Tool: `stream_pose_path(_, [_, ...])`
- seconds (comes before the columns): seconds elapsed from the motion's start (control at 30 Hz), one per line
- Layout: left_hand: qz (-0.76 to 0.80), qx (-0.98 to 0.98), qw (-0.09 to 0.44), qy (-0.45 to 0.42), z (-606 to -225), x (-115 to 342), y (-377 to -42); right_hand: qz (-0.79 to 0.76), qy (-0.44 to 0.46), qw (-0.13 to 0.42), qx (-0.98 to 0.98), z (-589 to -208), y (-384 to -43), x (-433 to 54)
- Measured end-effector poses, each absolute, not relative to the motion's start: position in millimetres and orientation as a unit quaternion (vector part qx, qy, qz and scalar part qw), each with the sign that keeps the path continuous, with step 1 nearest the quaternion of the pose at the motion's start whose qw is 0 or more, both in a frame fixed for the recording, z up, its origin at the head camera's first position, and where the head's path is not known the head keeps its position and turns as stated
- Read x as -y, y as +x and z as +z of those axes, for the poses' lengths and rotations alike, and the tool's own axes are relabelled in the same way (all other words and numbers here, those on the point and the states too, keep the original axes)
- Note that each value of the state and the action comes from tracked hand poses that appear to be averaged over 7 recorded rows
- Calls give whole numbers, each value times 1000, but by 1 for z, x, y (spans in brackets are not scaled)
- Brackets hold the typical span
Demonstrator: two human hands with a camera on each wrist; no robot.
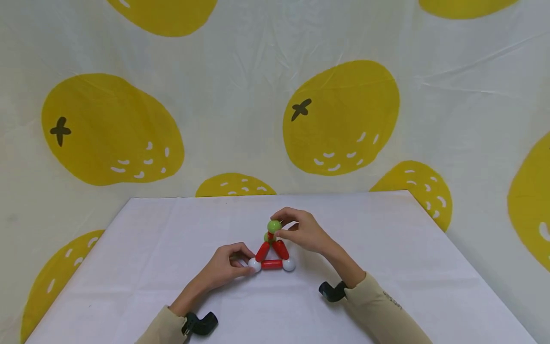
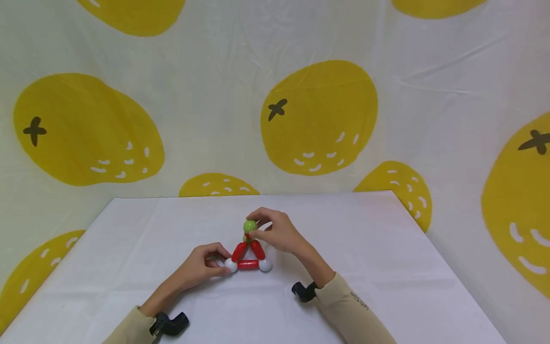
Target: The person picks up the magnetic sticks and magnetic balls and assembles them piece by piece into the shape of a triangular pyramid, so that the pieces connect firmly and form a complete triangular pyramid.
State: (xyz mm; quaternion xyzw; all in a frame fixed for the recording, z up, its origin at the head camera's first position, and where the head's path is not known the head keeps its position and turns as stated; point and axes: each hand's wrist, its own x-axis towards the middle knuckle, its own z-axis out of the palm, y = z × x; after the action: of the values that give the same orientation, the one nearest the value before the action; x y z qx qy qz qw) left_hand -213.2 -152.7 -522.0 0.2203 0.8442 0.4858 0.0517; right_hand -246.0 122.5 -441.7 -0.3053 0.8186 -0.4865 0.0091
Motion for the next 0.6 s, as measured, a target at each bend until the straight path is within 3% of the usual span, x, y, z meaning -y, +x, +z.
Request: stream_pose_path(0.6, [482,-847,48,221,-523,153,-210,-483,-318,15,-816,-447,-242,-119])
